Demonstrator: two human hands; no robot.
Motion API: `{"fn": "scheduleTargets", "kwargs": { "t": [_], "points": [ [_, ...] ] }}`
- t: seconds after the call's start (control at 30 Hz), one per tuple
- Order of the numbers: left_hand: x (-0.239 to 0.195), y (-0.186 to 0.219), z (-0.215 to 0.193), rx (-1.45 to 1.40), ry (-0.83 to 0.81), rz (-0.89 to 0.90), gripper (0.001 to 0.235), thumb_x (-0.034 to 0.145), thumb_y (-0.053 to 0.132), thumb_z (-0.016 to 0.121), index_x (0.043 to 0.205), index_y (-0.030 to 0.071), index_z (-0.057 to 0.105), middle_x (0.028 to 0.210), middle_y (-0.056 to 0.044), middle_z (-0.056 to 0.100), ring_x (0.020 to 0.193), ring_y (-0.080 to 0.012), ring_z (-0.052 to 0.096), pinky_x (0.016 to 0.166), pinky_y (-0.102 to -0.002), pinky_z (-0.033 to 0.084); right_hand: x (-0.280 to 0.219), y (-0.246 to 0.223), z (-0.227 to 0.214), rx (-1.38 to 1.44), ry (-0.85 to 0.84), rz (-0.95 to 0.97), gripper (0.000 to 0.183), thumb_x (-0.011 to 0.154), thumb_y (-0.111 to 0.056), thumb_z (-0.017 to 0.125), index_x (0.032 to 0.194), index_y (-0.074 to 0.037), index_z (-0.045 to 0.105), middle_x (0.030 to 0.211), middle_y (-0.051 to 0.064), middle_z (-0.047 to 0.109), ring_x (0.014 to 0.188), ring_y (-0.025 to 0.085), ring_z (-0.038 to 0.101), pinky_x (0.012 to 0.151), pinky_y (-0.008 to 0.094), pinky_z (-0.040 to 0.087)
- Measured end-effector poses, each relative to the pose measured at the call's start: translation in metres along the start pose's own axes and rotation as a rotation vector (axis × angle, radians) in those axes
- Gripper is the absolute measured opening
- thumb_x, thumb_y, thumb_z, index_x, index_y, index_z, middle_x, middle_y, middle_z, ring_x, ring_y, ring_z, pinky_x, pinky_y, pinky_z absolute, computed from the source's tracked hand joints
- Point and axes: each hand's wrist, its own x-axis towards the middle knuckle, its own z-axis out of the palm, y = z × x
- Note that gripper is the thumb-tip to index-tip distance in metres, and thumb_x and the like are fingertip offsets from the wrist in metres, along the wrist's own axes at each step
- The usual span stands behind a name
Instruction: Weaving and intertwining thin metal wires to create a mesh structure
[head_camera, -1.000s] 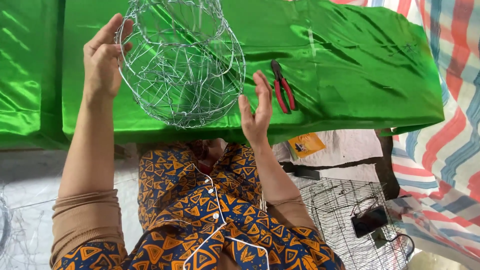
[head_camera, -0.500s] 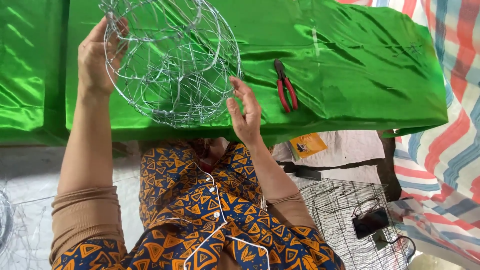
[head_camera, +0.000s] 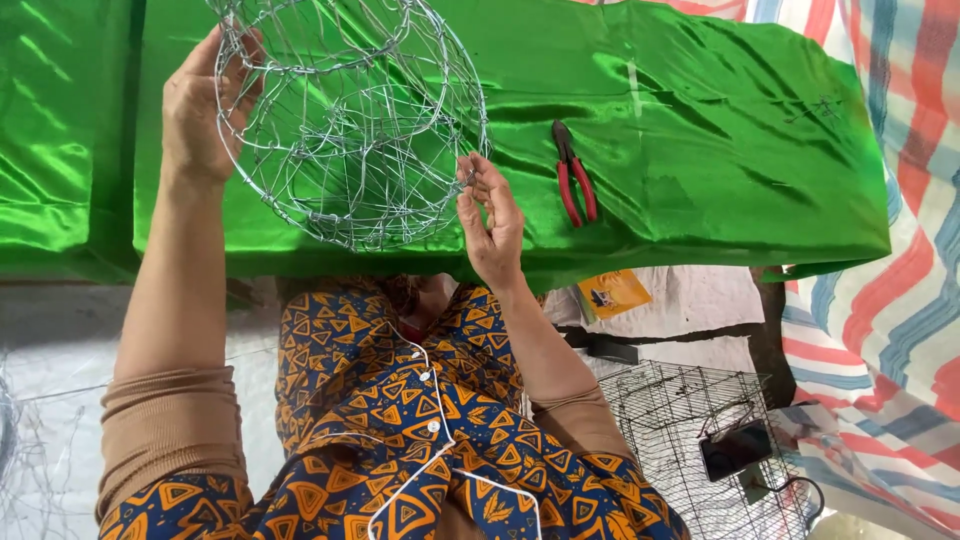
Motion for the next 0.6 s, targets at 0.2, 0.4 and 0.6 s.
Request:
{"fn": "scheduleTargets", "kwargs": {
  "t": [0.2,0.4,0.6],
  "points": [
    [-0.001,0.005,0.007,0.027,0.009,0.017,0.072,0.08,0.015,0.046,0.152,0.005,0.052,0.13,-0.004,0.067,0.123,-0.0122,0.063,0.103,-0.026,0.05,-0.008,0.006,0.001,-0.25,0.096,-0.109,0.051,0.105,-0.015,0.061,0.151,-0.007,0.04,0.154,0.012,0.048,0.14,0.027,0.053,0.119,0.041,0.048],
    [0.006,-0.009,-0.002,0.056,-0.047,0.061,0.066,0.09,0.02,0.046,0.155,0.009,0.048,0.138,-0.004,0.064,0.131,-0.014,0.058,0.112,-0.033,0.048,-0.005,0.01,0.0,-0.298,0.1,-0.104,0.045,0.103,-0.011,0.062,0.144,-0.005,0.045,0.156,0.012,0.047,0.142,0.026,0.052,0.115,0.037,0.048],
    [0.009,-0.012,-0.003,0.005,0.054,0.012,0.071,0.083,0.015,0.058,0.154,0.008,0.049,0.135,-0.005,0.067,0.127,-0.0173,0.062,0.107,-0.034,0.048,-0.014,0.023,0.001,-0.223,0.138,-0.048,0.053,0.103,-0.012,0.061,0.152,-0.007,0.039,0.156,0.013,0.045,0.142,0.028,0.05,0.116,0.044,0.045]
  ]
}}
